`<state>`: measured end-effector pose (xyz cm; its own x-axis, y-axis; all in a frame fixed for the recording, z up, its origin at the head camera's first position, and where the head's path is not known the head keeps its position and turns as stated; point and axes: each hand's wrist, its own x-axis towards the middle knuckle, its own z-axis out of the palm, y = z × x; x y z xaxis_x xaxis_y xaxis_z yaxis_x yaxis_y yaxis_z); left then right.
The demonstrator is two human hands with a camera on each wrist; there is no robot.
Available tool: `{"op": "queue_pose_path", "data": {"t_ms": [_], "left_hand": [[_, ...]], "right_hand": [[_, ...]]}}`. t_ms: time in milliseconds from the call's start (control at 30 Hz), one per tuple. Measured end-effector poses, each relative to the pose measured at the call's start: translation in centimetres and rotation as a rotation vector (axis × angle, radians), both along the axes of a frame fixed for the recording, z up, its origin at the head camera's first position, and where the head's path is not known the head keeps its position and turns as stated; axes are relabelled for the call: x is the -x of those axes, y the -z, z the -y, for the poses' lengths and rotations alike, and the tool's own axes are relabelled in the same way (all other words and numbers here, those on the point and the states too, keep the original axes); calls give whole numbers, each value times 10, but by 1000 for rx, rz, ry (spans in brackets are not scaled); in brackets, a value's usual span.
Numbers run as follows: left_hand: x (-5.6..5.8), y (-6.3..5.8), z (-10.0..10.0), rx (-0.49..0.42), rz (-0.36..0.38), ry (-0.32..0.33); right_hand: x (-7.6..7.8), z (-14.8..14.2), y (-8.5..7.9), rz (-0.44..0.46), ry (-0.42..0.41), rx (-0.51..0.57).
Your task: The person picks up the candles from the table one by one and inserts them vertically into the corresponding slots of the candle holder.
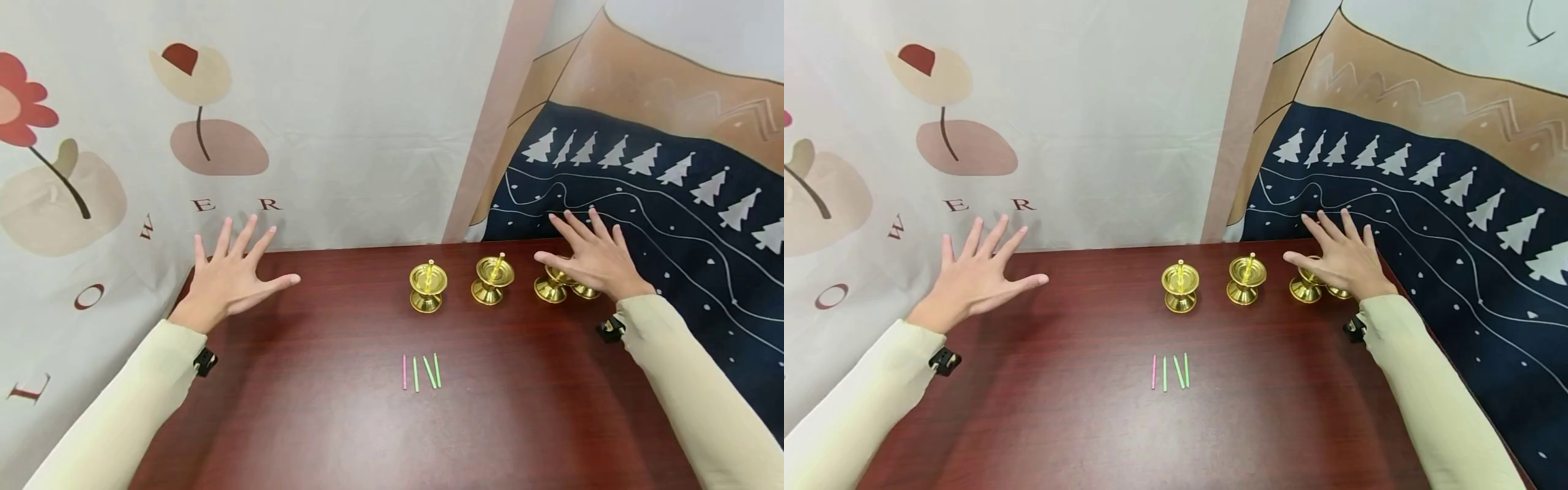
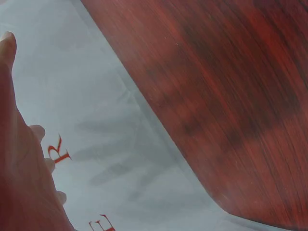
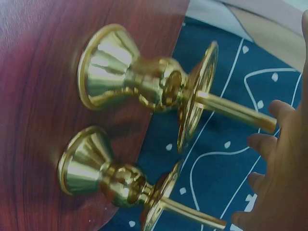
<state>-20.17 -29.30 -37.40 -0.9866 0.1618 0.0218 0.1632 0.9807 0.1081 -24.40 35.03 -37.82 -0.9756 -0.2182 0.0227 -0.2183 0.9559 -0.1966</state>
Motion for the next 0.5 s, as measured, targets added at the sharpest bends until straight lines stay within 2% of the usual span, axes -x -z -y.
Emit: {"op": "queue_pose_path", "data": {"t_ms": [200,500], "left_hand": [[-14,3,-10,6,-45,16],[-39,8,-31,-47,-103,49]], "right_hand": [[-13,14,3,-47,-48,-15],[-47,42,7,-170,-138,27]]}}
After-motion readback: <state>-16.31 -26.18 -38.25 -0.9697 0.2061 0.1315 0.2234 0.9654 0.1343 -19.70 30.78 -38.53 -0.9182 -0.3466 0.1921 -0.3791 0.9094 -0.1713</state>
